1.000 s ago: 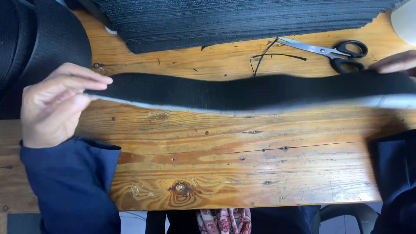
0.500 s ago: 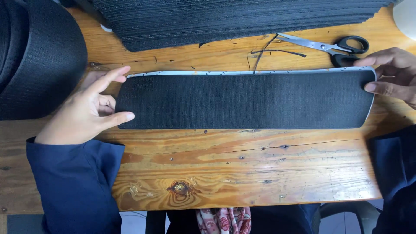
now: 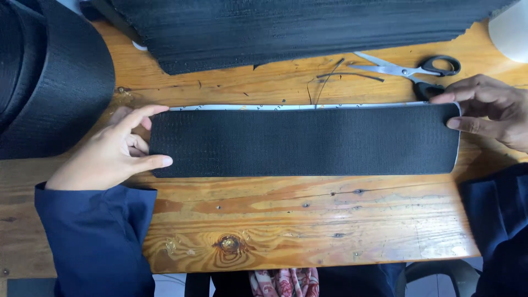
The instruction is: Cutting black straps from a roll and aligning them on a template using scissors and a smoothing tool.
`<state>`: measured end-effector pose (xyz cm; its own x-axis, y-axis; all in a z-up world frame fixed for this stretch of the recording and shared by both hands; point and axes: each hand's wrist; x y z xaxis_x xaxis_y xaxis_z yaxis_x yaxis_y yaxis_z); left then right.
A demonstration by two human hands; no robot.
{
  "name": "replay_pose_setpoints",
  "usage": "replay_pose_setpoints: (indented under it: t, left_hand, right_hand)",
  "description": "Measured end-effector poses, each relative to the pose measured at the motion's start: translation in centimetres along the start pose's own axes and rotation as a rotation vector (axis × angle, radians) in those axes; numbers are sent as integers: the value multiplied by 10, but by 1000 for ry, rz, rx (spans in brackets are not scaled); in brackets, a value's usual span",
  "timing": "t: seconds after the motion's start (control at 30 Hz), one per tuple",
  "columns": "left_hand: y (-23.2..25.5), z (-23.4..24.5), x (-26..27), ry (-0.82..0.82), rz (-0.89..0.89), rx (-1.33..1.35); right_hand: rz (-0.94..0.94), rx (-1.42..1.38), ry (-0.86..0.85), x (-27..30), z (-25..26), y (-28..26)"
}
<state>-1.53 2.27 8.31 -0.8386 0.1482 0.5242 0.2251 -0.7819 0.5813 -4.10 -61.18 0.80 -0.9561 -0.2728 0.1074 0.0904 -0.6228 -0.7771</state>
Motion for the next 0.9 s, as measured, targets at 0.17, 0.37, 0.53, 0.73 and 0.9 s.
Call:
replay_pose_setpoints:
  t: [0.17, 0.37, 0.53, 0.73, 0.9]
  left_hand:
    - [-11, 0, 3, 53, -16, -162]
    - [54, -55, 7, 511, -686, -457]
    - [67, -135, -31, 352, -964, -541]
    - [67, -143, -37, 371, -963, -523]
    - [69, -140, -36, 370, -970, -532]
  right_hand:
    - [-40, 103, 4, 0, -3, -32]
    - [18, 118, -45, -3, -3, -41]
    - [70, 466, 79, 1, -15, -53]
    - [471, 842, 246, -23, -41, -118]
    - [640, 855, 83, -77, -93, -157]
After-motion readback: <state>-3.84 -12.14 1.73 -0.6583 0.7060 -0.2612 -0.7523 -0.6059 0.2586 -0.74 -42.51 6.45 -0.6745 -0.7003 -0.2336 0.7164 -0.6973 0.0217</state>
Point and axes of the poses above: each hand's wrist, its own x-axis away from the middle knuckle, its own z-axis out of the back of the hand, y = z × x, and after that the axes turned 3 degrees about x, right-handed
